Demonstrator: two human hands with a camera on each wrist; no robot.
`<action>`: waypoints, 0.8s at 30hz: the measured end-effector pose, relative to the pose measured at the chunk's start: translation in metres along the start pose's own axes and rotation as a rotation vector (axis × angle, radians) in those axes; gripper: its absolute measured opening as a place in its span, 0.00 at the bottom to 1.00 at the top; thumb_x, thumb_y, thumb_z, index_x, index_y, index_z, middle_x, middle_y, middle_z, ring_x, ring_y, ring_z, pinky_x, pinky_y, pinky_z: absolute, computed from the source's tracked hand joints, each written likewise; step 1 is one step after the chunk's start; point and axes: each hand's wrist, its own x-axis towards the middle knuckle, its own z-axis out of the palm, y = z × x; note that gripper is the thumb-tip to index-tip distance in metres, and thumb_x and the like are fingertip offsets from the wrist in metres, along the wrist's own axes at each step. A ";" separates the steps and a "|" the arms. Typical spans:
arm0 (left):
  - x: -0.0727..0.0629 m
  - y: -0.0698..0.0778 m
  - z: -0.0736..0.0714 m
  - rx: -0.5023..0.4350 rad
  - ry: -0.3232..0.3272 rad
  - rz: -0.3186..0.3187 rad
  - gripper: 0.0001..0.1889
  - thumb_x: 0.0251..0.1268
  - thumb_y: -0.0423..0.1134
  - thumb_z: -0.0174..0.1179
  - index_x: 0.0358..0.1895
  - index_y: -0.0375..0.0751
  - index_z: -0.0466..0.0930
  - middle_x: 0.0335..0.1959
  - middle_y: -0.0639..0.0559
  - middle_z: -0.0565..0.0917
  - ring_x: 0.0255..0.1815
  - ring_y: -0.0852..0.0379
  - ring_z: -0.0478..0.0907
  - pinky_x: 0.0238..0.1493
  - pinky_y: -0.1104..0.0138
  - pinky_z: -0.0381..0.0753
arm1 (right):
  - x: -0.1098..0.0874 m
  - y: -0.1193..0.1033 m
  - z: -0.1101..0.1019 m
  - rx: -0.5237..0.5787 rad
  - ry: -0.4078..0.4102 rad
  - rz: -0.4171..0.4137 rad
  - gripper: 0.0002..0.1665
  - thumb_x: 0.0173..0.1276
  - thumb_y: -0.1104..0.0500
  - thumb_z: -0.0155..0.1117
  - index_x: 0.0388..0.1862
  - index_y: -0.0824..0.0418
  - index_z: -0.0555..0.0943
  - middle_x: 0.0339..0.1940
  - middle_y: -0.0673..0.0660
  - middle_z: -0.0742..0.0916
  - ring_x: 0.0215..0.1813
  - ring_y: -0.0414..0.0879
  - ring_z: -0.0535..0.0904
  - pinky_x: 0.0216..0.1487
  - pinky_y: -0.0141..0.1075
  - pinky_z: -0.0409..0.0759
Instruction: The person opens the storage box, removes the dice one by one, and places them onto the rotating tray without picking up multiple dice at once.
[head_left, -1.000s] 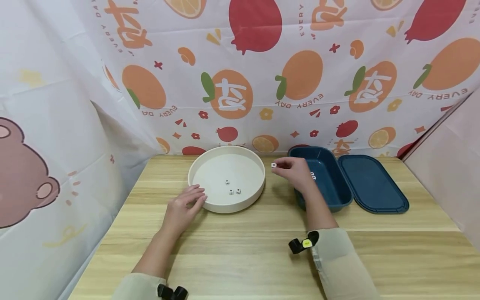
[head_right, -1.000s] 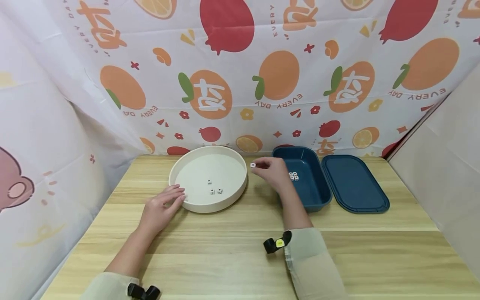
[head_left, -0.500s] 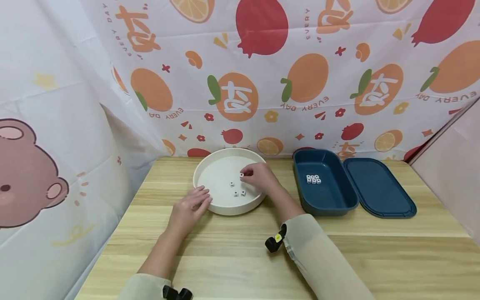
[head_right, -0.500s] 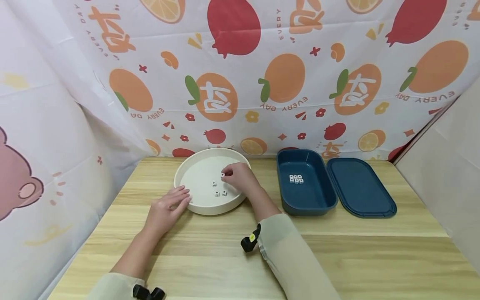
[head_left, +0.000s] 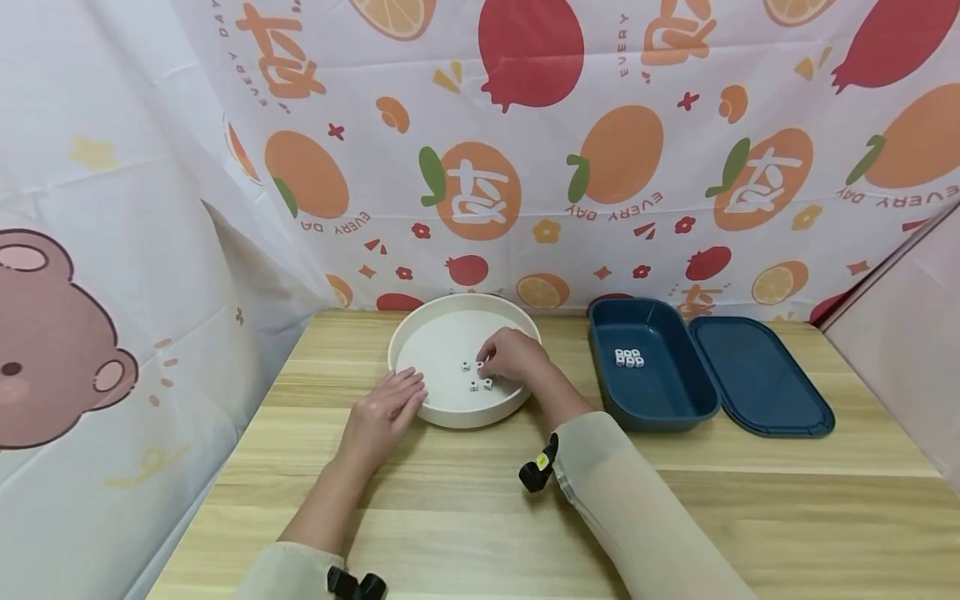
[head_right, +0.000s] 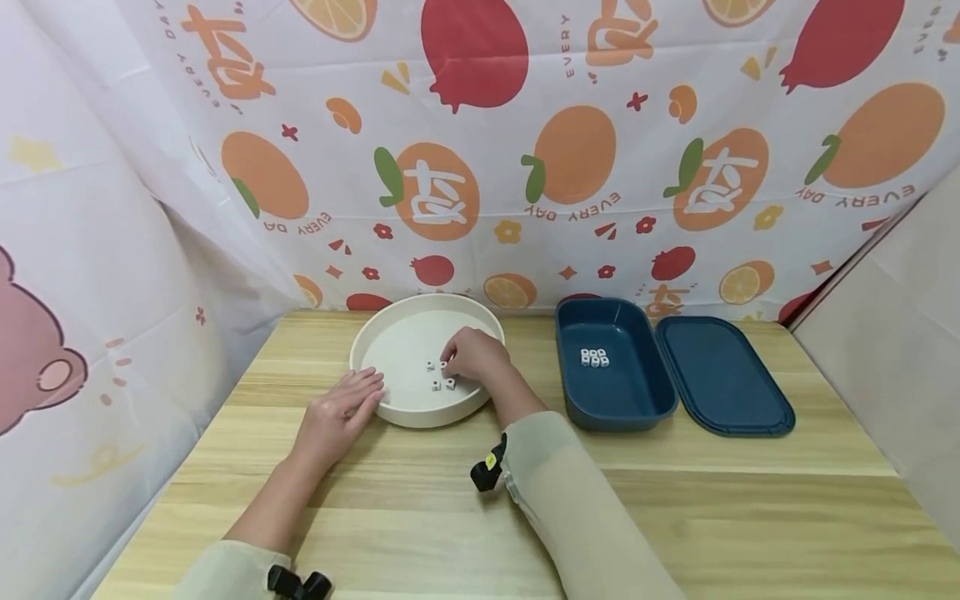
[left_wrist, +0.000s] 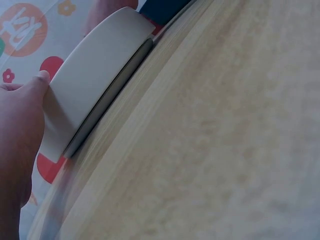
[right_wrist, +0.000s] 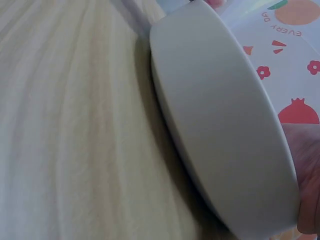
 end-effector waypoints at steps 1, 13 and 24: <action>0.000 0.000 0.000 -0.002 -0.003 -0.004 0.12 0.55 0.30 0.70 0.43 0.32 0.88 0.46 0.43 0.88 0.53 0.46 0.85 0.63 0.48 0.78 | 0.001 0.000 0.000 -0.005 -0.012 0.009 0.06 0.57 0.54 0.77 0.33 0.46 0.89 0.30 0.44 0.87 0.38 0.43 0.79 0.39 0.34 0.76; 0.001 -0.002 0.002 -0.020 -0.008 -0.011 0.10 0.54 0.29 0.71 0.41 0.31 0.88 0.44 0.42 0.89 0.51 0.46 0.86 0.63 0.48 0.78 | 0.001 -0.004 -0.002 -0.028 -0.066 0.060 0.05 0.58 0.54 0.76 0.33 0.46 0.88 0.29 0.47 0.86 0.37 0.44 0.79 0.42 0.39 0.74; 0.002 -0.002 0.002 -0.021 -0.004 -0.006 0.10 0.54 0.29 0.71 0.40 0.31 0.88 0.43 0.43 0.89 0.50 0.46 0.86 0.63 0.48 0.79 | 0.005 -0.005 -0.001 -0.038 -0.040 0.099 0.05 0.60 0.51 0.74 0.34 0.43 0.86 0.32 0.47 0.85 0.40 0.45 0.78 0.45 0.42 0.73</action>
